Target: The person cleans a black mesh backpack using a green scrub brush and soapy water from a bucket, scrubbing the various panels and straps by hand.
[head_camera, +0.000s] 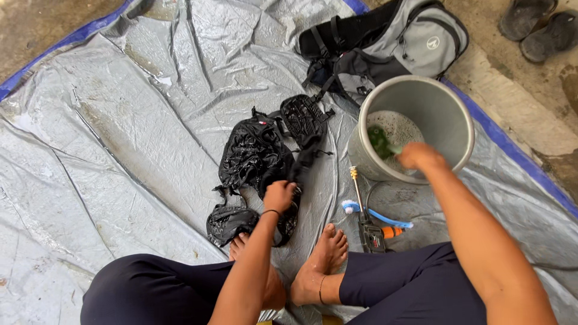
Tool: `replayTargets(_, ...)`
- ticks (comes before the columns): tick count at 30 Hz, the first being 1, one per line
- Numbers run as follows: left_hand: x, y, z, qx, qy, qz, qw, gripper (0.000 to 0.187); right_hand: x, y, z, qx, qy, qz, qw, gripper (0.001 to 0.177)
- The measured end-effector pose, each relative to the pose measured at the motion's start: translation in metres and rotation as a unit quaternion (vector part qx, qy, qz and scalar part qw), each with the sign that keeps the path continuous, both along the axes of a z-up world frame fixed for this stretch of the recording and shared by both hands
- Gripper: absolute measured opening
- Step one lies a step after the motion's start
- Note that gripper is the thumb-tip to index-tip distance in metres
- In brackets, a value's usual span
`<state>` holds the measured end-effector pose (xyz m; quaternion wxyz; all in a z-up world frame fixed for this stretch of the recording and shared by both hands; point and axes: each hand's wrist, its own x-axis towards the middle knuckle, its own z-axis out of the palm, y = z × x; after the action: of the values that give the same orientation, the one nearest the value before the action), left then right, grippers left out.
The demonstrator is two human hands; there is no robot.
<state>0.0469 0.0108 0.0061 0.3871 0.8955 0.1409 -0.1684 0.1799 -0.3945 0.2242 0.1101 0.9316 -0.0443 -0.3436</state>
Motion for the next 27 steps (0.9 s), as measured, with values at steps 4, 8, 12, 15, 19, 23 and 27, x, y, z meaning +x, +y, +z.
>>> replayTargets(4, -0.002, 0.032, 0.012, -0.111, 0.086, 0.088, 0.986, 0.037, -0.008, 0.023, 0.097, 0.077, 0.004, -0.054, 0.996, 0.076)
replayTargets(8, -0.007, 0.033, 0.035, -0.165, 0.135, 0.051, 0.976, 0.034, -0.030, 0.075, 0.192, 0.201, -0.065, -0.172, 0.962, 0.066)
replayTargets(12, -0.010, 0.034, 0.032, -0.147, 0.135, -0.026, 0.980, 0.027, -0.034, 0.099, 0.187, 0.311, -0.016, -0.123, 0.942, 0.065)
replayTargets(15, -0.014, 0.043, -0.003, -0.222, 0.154, 0.002, 0.963, 0.005, -0.062, 0.146, 0.135, 0.427, 0.064, -0.067, 0.899, 0.059)
replayTargets(19, -0.025, 0.039, -0.065, -0.272, 0.176, 0.028, 0.946, 0.027, -0.099, 0.219, 0.058, 0.325, 0.078, 0.087, 0.938, 0.046)
replayTargets(23, -0.036, 0.030, -0.074, -0.339, 0.165, 0.127, 0.917, 0.033, -0.109, 0.240, -0.063, 0.236, 0.042, 0.266, 0.934, 0.071)
replayTargets(27, -0.043, 0.027, -0.060, -0.362, 0.123, 0.160, 0.910, 0.026, -0.088, 0.255, -0.103, 0.143, -0.079, 0.293, 0.942, 0.067)
